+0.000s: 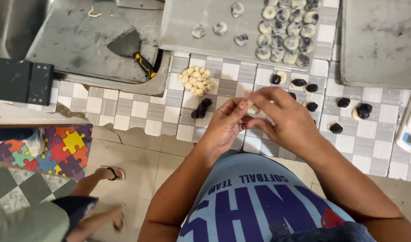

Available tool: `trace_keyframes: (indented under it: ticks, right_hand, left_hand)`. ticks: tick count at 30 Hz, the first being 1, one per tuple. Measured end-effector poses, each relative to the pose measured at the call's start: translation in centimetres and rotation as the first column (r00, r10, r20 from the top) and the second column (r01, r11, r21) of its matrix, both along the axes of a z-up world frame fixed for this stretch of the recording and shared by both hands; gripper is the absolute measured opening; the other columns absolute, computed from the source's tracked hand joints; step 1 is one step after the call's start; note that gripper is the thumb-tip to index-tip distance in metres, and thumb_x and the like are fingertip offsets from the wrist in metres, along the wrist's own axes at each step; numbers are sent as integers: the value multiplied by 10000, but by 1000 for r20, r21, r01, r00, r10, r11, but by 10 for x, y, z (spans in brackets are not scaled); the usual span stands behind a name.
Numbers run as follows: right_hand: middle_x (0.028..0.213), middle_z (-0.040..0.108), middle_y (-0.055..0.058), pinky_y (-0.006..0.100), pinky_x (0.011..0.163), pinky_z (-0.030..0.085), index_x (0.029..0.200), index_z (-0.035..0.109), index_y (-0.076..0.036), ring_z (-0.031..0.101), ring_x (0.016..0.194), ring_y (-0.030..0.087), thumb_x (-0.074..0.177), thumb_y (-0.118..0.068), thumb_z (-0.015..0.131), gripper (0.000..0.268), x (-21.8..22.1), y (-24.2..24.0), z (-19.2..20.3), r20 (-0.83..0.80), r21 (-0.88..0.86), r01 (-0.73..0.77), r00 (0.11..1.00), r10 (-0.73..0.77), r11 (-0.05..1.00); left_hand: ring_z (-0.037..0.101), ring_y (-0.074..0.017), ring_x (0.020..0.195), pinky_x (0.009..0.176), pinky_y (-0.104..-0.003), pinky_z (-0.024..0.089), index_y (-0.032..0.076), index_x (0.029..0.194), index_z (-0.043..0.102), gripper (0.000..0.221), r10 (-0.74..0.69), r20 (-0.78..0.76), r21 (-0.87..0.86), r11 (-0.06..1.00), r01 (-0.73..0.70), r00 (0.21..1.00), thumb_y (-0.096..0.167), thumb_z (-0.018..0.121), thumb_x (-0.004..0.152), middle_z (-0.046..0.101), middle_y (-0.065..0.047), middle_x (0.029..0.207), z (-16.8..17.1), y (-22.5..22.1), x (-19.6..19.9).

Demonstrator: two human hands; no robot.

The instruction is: Assembling small filled pastries by combining dough pieces with filling and arranging them on a baking tray.

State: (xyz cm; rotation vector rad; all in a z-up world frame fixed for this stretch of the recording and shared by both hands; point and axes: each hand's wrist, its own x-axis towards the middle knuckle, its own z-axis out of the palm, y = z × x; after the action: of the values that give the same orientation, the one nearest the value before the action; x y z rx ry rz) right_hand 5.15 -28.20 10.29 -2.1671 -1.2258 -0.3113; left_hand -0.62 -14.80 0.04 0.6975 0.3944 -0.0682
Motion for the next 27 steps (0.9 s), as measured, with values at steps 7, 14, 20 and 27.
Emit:
trace_keyframes:
  ticks: [7,14,20,27]
  right_hand:
    - [734,598,38,324,576,499,957,687,-85,607,638,239,872,-195,673,140,2,-28,-28,116,-53,137,985,-130,989]
    - [800,606,59,329,612,500,1058,687,-92,626,702,250,823,-304,694,316,-1,-44,-32,128,-167,203,975,-183,965]
    - [738,591,4,288,600,499,1005,698,-139,620,671,193,888,-349,644,247,0,-48,-63,175,-195,255,959,-222,947]
    - [832,605,30,305,655,506,987,682,-89,636,754,228,872,-205,668,164,-7,-20,-70,147,-82,145,980,-132,986]
  left_hand:
    - [676,-160,677,618,-259,586,51,1085,599,334,-181,74,54,983,177,981,261,695,845,643,-86,803,10,-10,6]
    - [665,-145,636,577,-235,561,105,953,605,277,-254,10,162,955,249,967,358,665,857,641,-72,739,-15,-26,19]
    - [671,-126,667,607,-221,559,114,948,598,238,-223,20,117,969,219,975,332,650,867,629,-34,725,-25,-27,17]
    - [676,-151,612,549,-228,567,113,904,628,303,-211,-30,118,970,213,977,415,594,898,655,-94,706,-35,-2,9]
